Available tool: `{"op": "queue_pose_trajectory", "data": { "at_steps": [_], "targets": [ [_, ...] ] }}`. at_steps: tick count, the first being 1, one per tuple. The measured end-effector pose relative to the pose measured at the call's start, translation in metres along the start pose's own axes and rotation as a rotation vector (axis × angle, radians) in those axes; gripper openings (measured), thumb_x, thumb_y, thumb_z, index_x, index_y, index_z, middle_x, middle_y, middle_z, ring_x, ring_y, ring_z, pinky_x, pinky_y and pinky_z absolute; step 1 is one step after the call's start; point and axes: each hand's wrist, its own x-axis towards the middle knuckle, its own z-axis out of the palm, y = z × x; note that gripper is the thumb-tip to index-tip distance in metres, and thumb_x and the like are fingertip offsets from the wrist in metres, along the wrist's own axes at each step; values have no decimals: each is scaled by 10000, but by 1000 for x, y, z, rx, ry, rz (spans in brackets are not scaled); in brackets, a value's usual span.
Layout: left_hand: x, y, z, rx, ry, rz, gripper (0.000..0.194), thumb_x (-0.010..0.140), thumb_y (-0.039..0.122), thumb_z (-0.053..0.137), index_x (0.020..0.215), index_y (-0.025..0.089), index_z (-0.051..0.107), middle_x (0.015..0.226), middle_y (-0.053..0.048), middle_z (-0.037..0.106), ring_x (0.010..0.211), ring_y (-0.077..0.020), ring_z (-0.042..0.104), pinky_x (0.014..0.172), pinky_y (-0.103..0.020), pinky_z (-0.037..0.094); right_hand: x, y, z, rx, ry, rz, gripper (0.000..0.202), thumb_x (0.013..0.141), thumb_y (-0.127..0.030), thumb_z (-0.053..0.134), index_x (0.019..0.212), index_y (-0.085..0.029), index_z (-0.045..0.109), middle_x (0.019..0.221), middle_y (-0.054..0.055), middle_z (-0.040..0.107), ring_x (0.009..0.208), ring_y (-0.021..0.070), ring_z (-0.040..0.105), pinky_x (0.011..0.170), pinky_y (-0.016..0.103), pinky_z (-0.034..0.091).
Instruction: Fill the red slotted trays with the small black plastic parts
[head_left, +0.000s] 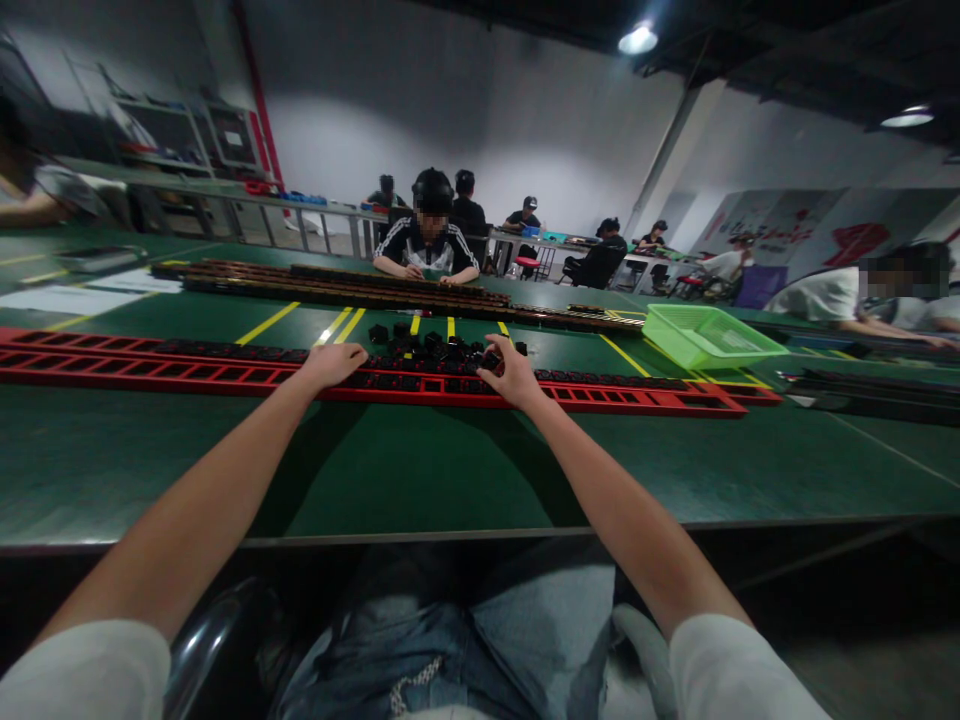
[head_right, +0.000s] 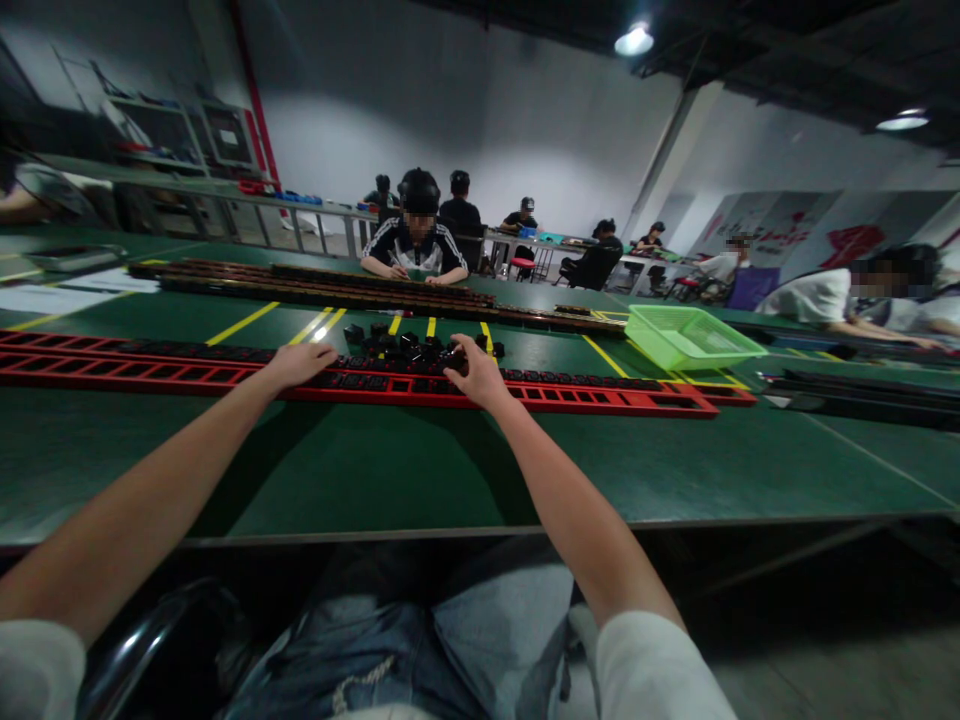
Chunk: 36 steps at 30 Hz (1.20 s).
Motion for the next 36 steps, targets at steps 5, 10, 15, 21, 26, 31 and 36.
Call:
{"op": "queue_pose_trajectory", "data": {
  "at_steps": [5,10,15,21,26,31,36],
  "targets": [
    [2,-1,0,8,-18,4,540,986,494,266,1225,214,660,1287,-121,670,1213,-322,594,1015,-438,411,-3,-20,10,-45,-136,-164,348,879,-339,695,1197,-206,640,1171,98,614,1072,239,612,940,389,502],
    [2,0,-1,6,-29,0,539,985,488,264,1239,217,655,1310,-115,658,1239,-322,581,1024,-443,405,-7,-32,20,-74,-220,-217,324,886,-375,714,1159,-209,658,1179,92,613,1056,233,615,906,372,507],
    [0,1,-1,9,-28,7,542,986,482,264,1227,203,661,1301,-124,661,1227,-328,589,1018,-441,410,-10,-37,23,-121,-198,-237,347,902,-419,693,1175,-209,650,1176,92,615,1036,226,617,850,339,498],
    [2,-1,1,-5,-12,4,536,983,492,280,1233,224,671,1298,-109,668,1229,-321,588,1021,-427,406,-11,-40,23,-227,-200,-218,404,850,-526,727,1095,-207,689,1071,88,684,940,230,639,815,336,466],
    [3,-2,2,-11,-11,10,553,980,492,271,1245,212,668,1285,-124,670,1224,-336,588,1019,-451,403,-12,-43,22,-281,-224,-135,406,841,-577,712,977,-195,735,959,90,753,888,254,663,837,371,462],
    [4,-2,2,-2,-28,14,563,983,490,254,1263,207,653,1302,-131,658,1236,-335,582,1026,-465,395,-13,-41,21,-207,-165,-113,387,896,-514,653,1128,-213,728,1116,89,751,996,257,681,915,389,485],
    [4,-3,3,0,-21,13,555,984,494,255,1245,218,659,1297,-122,664,1232,-324,585,1027,-447,396,-13,-38,24,-139,-94,-101,427,918,-370,603,1308,-203,650,1248,83,709,1123,227,670,961,346,509]
  ]
}}
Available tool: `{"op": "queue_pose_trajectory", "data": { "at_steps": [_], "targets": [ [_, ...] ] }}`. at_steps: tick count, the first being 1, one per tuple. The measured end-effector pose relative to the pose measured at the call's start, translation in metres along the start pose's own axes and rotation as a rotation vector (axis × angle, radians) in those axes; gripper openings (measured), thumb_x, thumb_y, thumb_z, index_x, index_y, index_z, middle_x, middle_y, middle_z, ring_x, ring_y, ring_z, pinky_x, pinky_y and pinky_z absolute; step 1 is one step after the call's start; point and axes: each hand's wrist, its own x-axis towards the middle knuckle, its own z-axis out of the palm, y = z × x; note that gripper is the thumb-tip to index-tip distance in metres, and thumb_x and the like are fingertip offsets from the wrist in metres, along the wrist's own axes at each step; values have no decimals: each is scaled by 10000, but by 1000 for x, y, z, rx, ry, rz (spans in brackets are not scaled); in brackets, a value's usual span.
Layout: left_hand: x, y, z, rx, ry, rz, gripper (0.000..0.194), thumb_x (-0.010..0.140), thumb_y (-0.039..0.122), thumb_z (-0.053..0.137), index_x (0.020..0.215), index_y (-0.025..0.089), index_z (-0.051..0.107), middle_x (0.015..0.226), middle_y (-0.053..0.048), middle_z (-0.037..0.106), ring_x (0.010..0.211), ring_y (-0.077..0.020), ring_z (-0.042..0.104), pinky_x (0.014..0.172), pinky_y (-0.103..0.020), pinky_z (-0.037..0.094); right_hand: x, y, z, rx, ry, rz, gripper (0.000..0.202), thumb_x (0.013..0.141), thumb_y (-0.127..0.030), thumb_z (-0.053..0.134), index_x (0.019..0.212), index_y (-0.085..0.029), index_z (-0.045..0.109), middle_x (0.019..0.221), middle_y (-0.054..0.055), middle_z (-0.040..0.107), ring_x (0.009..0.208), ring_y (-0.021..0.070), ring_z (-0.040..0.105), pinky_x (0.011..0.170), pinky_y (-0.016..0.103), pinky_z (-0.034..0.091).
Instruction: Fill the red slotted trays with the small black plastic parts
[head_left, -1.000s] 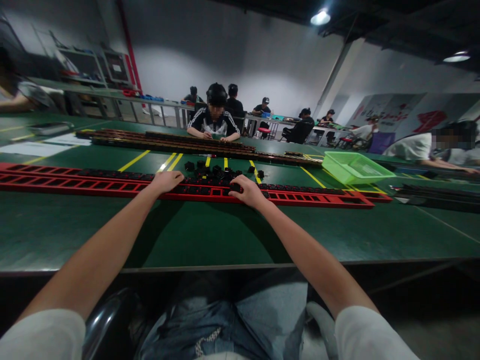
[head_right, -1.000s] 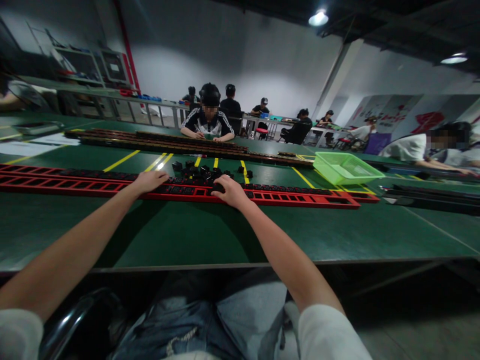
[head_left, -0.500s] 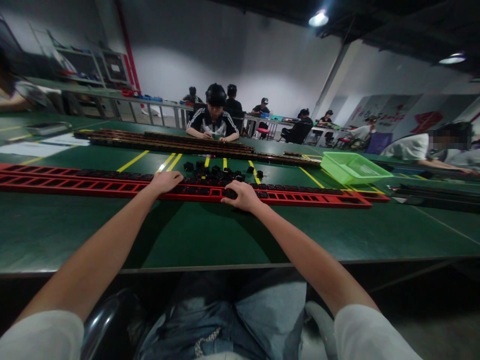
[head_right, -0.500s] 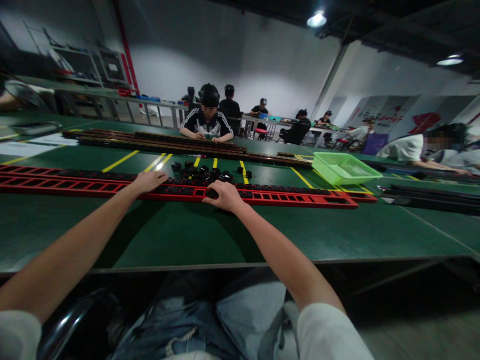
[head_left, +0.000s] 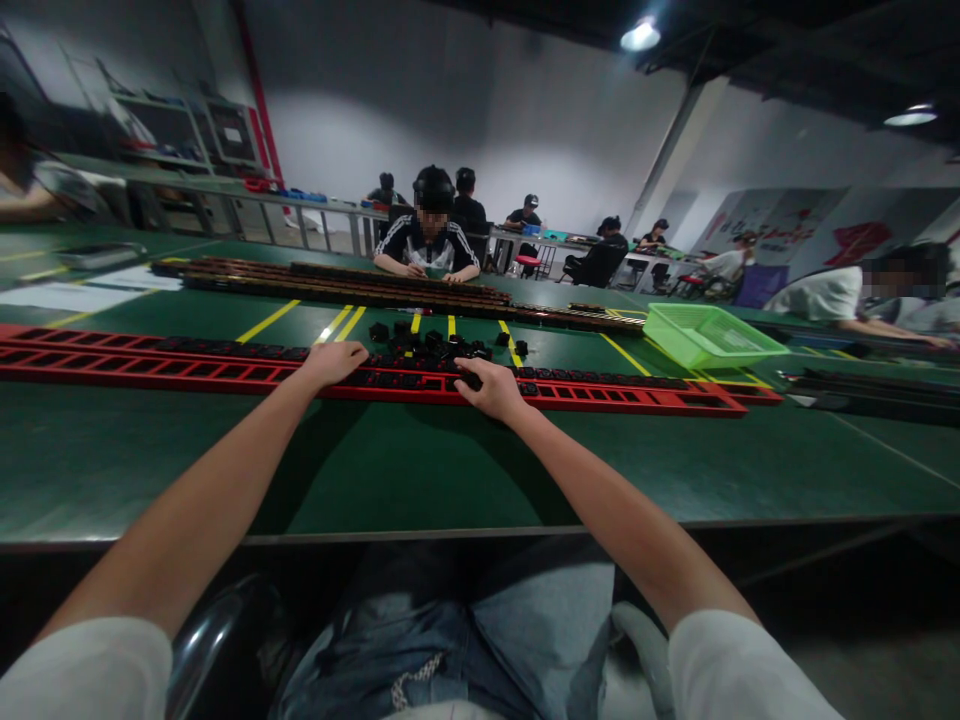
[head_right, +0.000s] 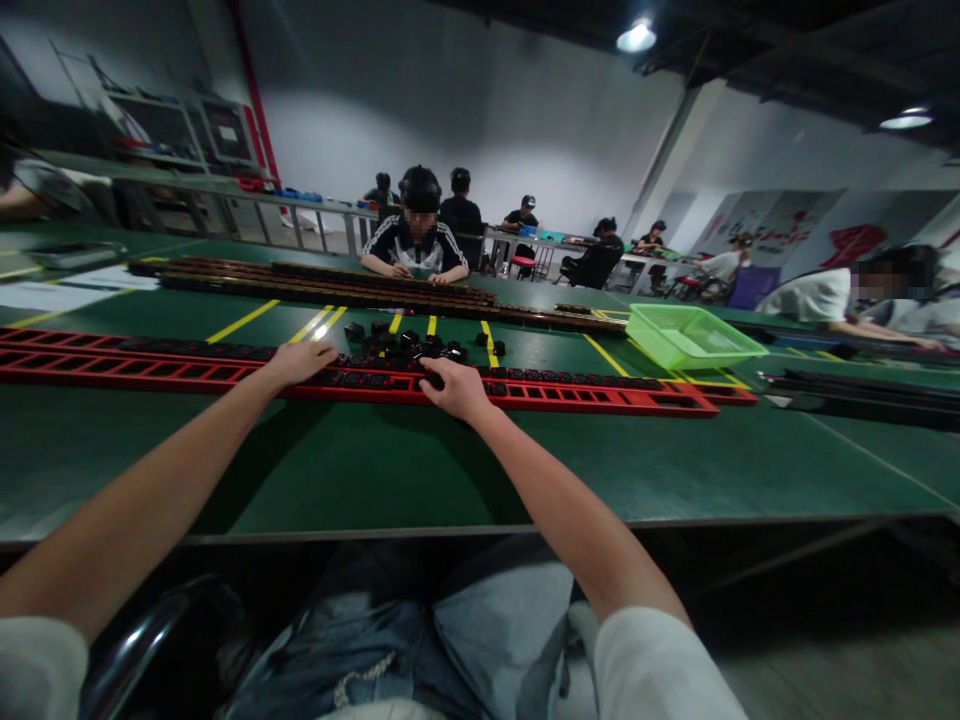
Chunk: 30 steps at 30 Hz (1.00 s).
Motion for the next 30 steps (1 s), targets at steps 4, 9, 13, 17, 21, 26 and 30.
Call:
{"op": "queue_pose_trajectory", "data": {
  "at_steps": [4,9,13,17,21,26,30],
  "targets": [
    [-1,1,-1,7,5,1,549,985,488,258,1231,215,666,1296,-119,666,1227,-317,589,1016,-427,407,0,1,1,-6,-30,6,377,919,-349,595,1265,-220,669,1209,71,717,1100,221,671,963,350,512],
    [-4,4,-3,8,15,-7,533,986,484,278,1230,224,675,1286,-104,676,1221,-315,592,1010,-413,416,-1,-2,-4,12,-53,-47,383,935,-318,549,1297,-202,602,1255,102,634,1096,251,629,912,385,528],
    [-6,5,-5,3,11,-13,529,988,483,278,1234,226,669,1284,-109,676,1220,-317,592,1021,-433,411,0,-3,-2,52,-60,-85,518,894,-132,438,1405,-209,480,1372,128,498,1134,243,582,906,383,535],
    [-6,6,-6,0,3,-17,523,986,482,276,1223,225,665,1290,-116,670,1224,-322,589,1029,-448,406,2,-1,4,71,18,-103,513,898,-150,465,1407,-205,438,1372,150,459,1173,256,551,913,388,535],
    [-6,6,-5,-6,-3,-10,522,983,475,272,1217,218,662,1290,-124,667,1225,-322,589,1029,-452,402,2,0,5,67,29,-87,402,894,-245,589,1279,-233,473,1260,122,524,1068,252,587,839,379,544],
    [-3,3,-1,-1,16,-6,535,977,494,269,1222,233,666,1274,-106,678,1226,-312,591,1030,-430,400,1,-4,7,16,4,-83,350,897,-311,646,1194,-229,481,1155,98,600,967,247,626,819,374,518],
    [-1,2,0,-8,24,-2,532,979,491,278,1205,218,675,1271,-118,680,1211,-315,595,1022,-437,401,1,-9,9,-8,-4,-171,147,923,-312,628,981,-213,537,1129,121,625,971,238,617,845,356,495]
  ]
}}
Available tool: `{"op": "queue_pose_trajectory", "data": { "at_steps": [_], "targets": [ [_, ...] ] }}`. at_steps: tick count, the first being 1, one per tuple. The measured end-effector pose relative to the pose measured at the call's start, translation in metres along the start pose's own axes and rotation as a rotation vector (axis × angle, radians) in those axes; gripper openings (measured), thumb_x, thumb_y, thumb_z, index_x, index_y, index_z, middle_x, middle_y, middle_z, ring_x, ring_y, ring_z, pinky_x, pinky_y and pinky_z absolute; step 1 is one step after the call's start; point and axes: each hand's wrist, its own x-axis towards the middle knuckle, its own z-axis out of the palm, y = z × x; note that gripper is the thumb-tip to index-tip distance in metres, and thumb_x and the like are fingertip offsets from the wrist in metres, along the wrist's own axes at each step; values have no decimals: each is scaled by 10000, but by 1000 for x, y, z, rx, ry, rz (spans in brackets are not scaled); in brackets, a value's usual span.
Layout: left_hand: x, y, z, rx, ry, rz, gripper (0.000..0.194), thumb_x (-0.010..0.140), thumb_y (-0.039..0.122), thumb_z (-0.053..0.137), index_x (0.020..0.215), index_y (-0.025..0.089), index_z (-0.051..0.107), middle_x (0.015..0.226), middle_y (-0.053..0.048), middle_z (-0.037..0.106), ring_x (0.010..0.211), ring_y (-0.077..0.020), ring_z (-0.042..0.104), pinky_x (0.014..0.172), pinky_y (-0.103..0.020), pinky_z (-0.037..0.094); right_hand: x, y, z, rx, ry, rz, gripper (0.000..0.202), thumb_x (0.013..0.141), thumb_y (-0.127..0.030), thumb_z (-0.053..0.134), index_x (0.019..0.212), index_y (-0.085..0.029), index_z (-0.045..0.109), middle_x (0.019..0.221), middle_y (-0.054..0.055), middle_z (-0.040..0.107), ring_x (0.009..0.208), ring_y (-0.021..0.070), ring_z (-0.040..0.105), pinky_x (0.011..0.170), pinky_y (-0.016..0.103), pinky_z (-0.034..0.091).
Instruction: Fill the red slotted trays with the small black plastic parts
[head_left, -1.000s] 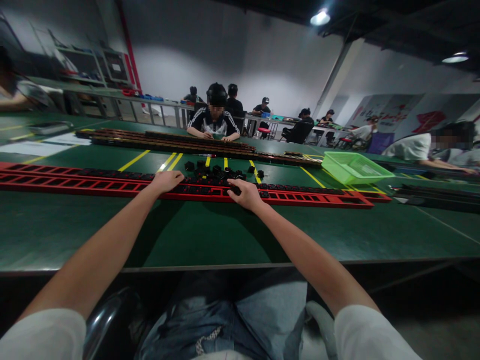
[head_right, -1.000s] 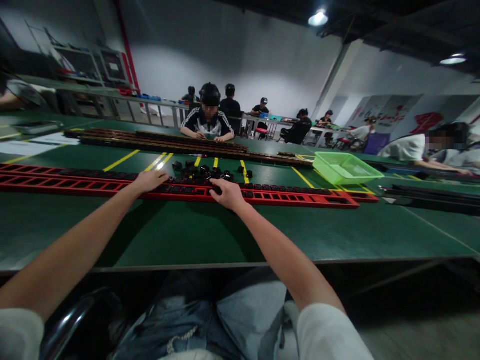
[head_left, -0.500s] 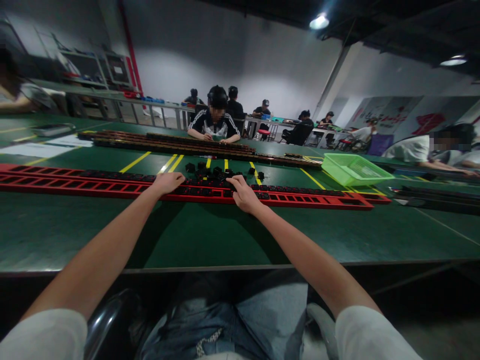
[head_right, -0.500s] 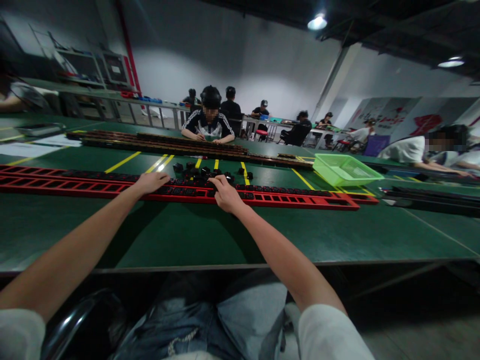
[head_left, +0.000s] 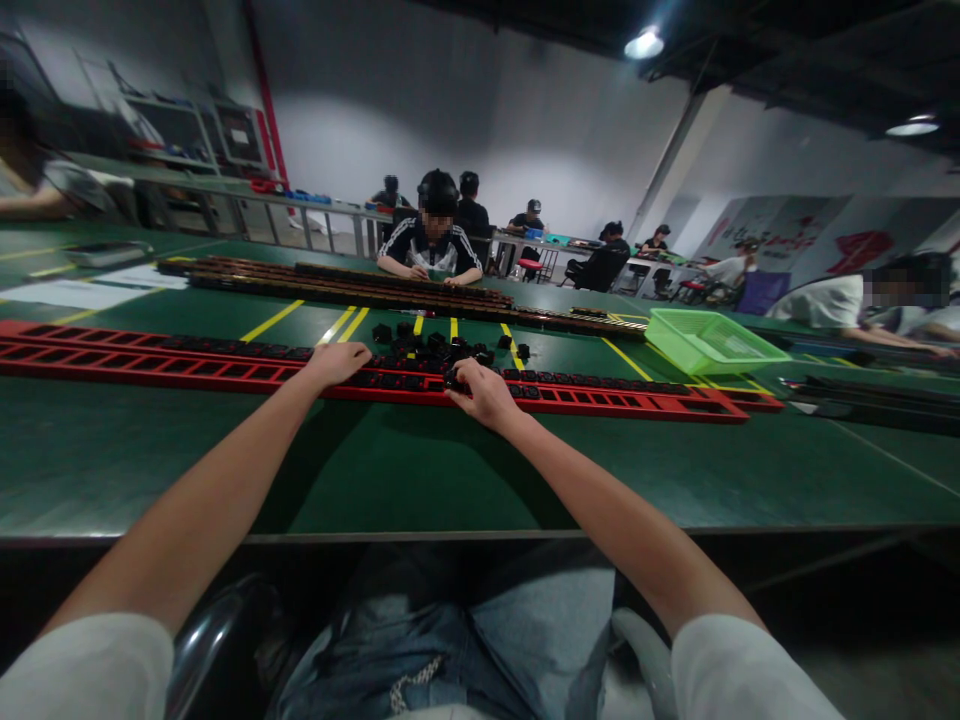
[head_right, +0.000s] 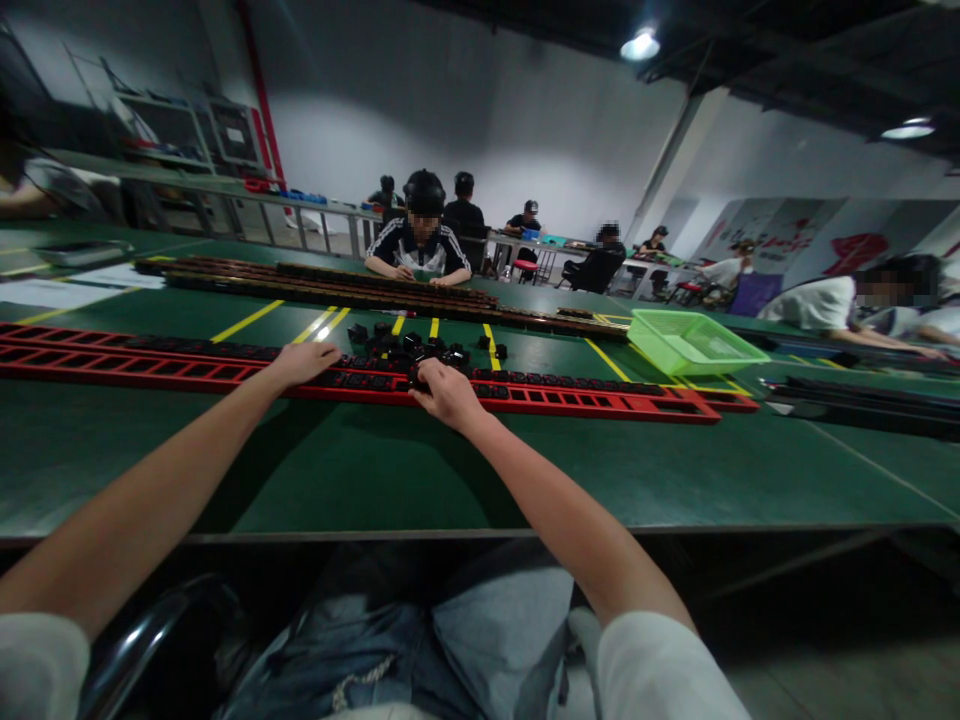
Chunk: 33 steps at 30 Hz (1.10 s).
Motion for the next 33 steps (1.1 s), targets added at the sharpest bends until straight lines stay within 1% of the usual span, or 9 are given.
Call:
{"op": "queue_pose_trajectory", "data": {
  "at_steps": [3,6,9,12,16,22,26,31,33],
  "targets": [
    [0,0,0,3,0,5,532,980,485,277,1203,213,677,1261,-120,683,1203,-319,599,1014,-440,406,-1,-2,2,11,10,-85,158,944,-314,596,846,-210,530,1144,132,626,976,223,603,838,342,495],
    [-1,0,-1,13,-8,5,532,985,479,271,1220,210,666,1259,-116,682,1205,-318,603,1018,-432,407,-2,-2,5,39,57,-139,112,930,-242,574,832,-202,537,1192,146,611,1025,222,596,851,341,504],
    [-1,1,-2,6,-12,0,532,986,475,272,1238,209,658,1280,-116,672,1224,-326,593,1026,-441,401,-3,-1,7,49,67,-149,43,904,-181,562,863,-195,563,1227,154,597,1071,226,594,869,346,513],
    [-1,1,-2,-1,-20,-3,531,987,470,269,1231,205,660,1285,-120,667,1236,-334,583,1034,-460,392,-3,1,9,51,48,-137,38,917,-175,560,918,-187,596,1263,160,589,1110,231,599,900,355,520],
    [-1,1,-2,-3,-16,3,539,986,476,264,1232,203,659,1291,-121,663,1237,-338,581,1030,-467,394,-1,3,12,55,10,-103,91,932,-207,610,1017,-181,631,1265,155,610,1165,239,602,954,367,519],
    [0,0,-1,3,-11,1,544,980,482,265,1225,205,665,1290,-121,663,1221,-333,588,1016,-455,402,2,4,15,40,-44,-72,197,941,-221,633,1130,-171,647,1296,152,619,1178,241,621,974,371,526],
    [1,-1,1,2,-13,-2,557,981,487,256,1252,210,655,1302,-123,657,1227,-338,583,1011,-459,404,5,3,18,52,-68,-83,225,951,-221,621,1167,-167,653,1296,150,622,1171,237,630,984,379,529],
    [1,-1,2,8,-6,-2,556,982,487,259,1256,221,663,1300,-115,662,1219,-330,590,1015,-450,402,7,3,20,36,-71,-70,225,966,-197,592,1177,-168,663,1291,144,651,1253,245,592,1057,417,486],
    [1,-1,1,9,-1,-4,554,980,488,268,1257,222,666,1292,-115,667,1212,-330,594,1008,-441,409,9,3,20,18,-86,-54,230,969,-190,585,1186,-167,661,1286,144,662,1226,244,607,1048,424,483]
  ]
}}
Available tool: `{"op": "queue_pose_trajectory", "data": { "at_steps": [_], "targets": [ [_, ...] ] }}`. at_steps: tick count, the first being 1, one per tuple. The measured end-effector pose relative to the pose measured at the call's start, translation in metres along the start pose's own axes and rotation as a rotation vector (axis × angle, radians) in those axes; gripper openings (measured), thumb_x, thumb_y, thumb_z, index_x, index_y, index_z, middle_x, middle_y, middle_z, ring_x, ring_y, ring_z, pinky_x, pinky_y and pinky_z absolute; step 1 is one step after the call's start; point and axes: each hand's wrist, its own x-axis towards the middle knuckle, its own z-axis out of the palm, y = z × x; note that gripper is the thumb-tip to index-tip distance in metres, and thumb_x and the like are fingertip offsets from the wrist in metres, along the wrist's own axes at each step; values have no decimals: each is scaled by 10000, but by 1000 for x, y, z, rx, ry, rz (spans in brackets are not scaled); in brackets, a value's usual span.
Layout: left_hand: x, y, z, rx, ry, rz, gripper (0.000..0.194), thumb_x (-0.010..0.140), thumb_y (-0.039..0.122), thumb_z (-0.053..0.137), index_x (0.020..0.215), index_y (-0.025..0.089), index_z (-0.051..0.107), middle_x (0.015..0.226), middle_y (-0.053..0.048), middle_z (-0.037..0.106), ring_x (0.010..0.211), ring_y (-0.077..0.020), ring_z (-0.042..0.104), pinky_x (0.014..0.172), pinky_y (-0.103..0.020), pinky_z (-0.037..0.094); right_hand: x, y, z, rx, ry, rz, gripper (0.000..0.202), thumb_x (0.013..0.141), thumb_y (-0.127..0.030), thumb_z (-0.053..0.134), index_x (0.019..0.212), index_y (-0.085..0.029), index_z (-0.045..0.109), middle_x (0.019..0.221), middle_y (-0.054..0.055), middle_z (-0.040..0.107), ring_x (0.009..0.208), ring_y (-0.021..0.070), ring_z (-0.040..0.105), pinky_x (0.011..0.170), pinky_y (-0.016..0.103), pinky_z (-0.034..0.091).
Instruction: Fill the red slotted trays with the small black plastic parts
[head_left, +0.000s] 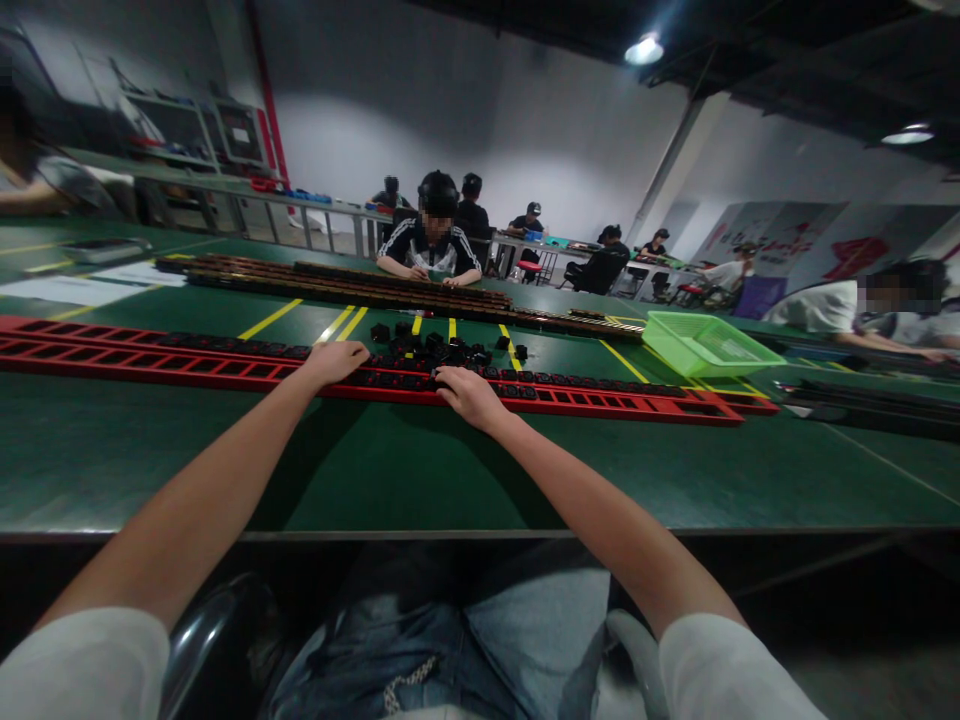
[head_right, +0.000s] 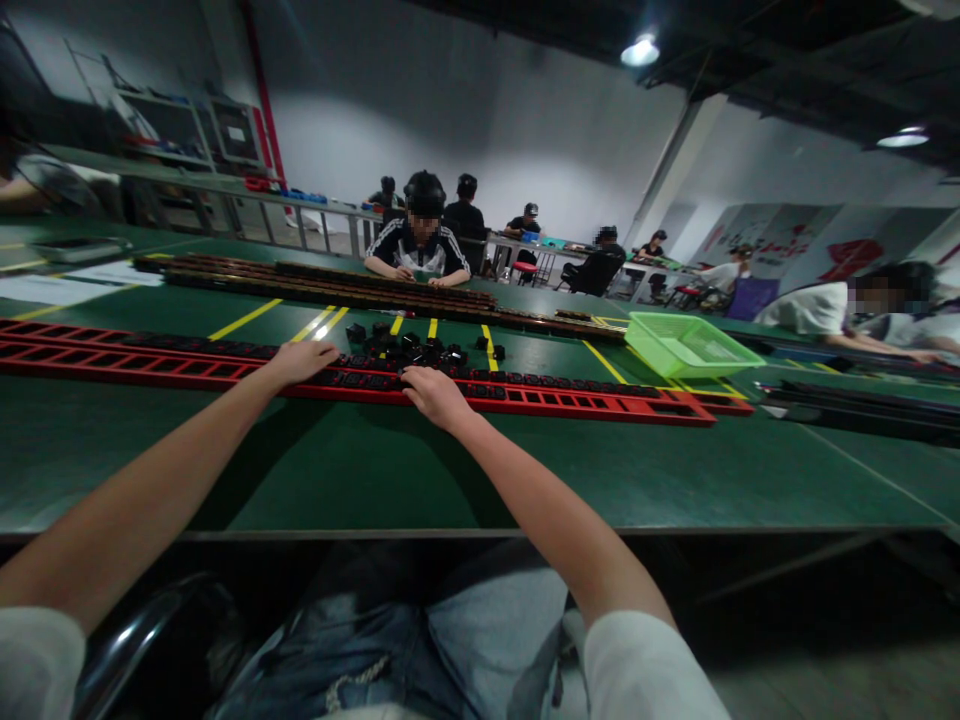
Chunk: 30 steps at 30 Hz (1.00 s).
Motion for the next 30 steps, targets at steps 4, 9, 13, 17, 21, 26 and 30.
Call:
{"op": "queue_pose_trajectory", "data": {
  "at_steps": [4,9,13,17,21,26,30],
  "targets": [
    [0,1,-1,11,-16,-1,554,980,485,269,1253,215,668,1293,-119,666,1217,-338,591,1004,-443,412,4,0,-1,-45,-45,19,244,992,-197,546,1208,-151,651,1244,147,684,1134,242,640,987,417,494],
    [0,1,-2,20,-12,2,559,983,485,259,1250,212,667,1286,-121,668,1215,-332,593,1003,-434,414,6,-1,-2,-81,-47,-4,238,999,-189,533,1206,-160,648,1226,128,681,1119,229,619,965,387,479],
    [1,-1,-1,11,-13,4,555,981,494,263,1235,216,671,1287,-119,668,1221,-327,589,1012,-435,409,5,-2,-2,-93,-32,-22,233,996,-180,534,1197,-158,651,1264,141,653,1147,234,584,971,390,466],
    [2,-2,1,4,-5,3,557,977,497,267,1233,227,681,1278,-111,675,1212,-332,593,1008,-436,413,5,-2,-1,-93,-39,-16,237,994,-164,528,1200,-165,647,1244,132,649,1125,231,571,969,389,456],
    [3,-3,2,-4,-9,-3,570,977,502,268,1266,226,674,1299,-115,665,1226,-340,585,1013,-441,409,4,-1,2,-118,-29,-30,264,995,-152,505,1225,-168,634,1256,141,622,1120,237,547,951,384,453],
    [4,-4,3,-21,3,5,568,972,509,281,1263,224,677,1306,-124,663,1213,-342,588,1004,-445,412,4,-2,2,-155,-40,-24,282,1007,-168,486,1246,-184,635,1253,140,616,1114,243,539,925,387,445],
    [3,-3,2,2,-8,0,560,974,500,274,1252,225,674,1300,-118,665,1216,-338,591,1003,-437,415,6,-4,-1,-131,-109,-27,277,1013,-172,482,1219,-176,667,1246,139,650,1123,246,555,943,405,445]
  ]
}}
